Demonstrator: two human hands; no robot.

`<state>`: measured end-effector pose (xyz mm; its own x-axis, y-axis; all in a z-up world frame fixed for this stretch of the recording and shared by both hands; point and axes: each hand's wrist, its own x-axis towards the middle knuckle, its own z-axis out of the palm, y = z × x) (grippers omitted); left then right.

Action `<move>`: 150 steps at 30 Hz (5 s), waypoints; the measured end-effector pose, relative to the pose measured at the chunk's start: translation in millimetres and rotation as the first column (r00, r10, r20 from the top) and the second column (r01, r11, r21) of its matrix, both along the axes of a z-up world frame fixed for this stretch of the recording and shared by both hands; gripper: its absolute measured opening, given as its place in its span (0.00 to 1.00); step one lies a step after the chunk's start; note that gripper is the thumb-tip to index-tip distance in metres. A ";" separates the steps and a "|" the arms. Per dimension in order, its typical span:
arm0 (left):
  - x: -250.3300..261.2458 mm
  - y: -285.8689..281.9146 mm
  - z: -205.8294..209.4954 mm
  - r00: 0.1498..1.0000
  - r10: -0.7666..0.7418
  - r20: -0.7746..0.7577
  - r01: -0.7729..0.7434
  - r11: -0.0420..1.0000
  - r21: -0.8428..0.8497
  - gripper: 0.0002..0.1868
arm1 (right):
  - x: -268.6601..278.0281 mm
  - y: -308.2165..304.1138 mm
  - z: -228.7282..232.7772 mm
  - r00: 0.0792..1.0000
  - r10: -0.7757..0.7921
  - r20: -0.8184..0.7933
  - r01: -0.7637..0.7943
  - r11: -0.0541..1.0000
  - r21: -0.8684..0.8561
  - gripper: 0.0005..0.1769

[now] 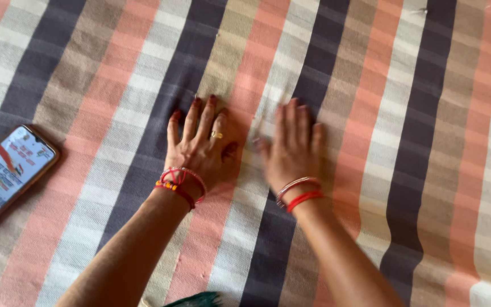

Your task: The person smooths a large striped fabric on a flat surface using both hands, repeatedly pressing and rubbing the material to remove wrinkles. The person adjusts the edges and continues smoothing the entire surface area.

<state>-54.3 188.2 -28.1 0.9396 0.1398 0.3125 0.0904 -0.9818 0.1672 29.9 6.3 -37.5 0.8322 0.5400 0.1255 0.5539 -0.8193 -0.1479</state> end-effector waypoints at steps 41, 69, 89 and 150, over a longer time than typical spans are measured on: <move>47.6 103.1 89.4 0.734 -0.073 -0.675 0.131 0.991 0.036 0.34 | -19.0 118.7 6.1 0.991 -0.115 0.065 0.119 0.991 -0.058 0.40; 50.4 229.9 55.0 0.887 -0.075 -0.456 0.131 0.987 0.092 0.38 | 6.4 203.7 22.0 0.988 -0.137 -0.068 0.135 0.990 -0.042 0.40; 77.9 231.2 77.7 0.699 -0.006 -0.715 0.020 1.000 0.012 0.45 | 10.2 237.8 34.1 0.989 0.012 -0.147 -0.002 0.998 0.065 0.34; 36.1 449.8 40.5 0.996 0.017 -0.087 -0.003 0.987 0.159 0.35 | 4.9 409.9 36.3 0.812 -0.577 -0.090 0.582 0.812 0.041 0.50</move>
<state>-18.2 638.1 12.4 0.9632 0.1044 0.2475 0.1075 -0.9942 0.0009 34.9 416.2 -1.2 0.9960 -0.0525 0.0720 -0.0345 -0.9724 -0.2308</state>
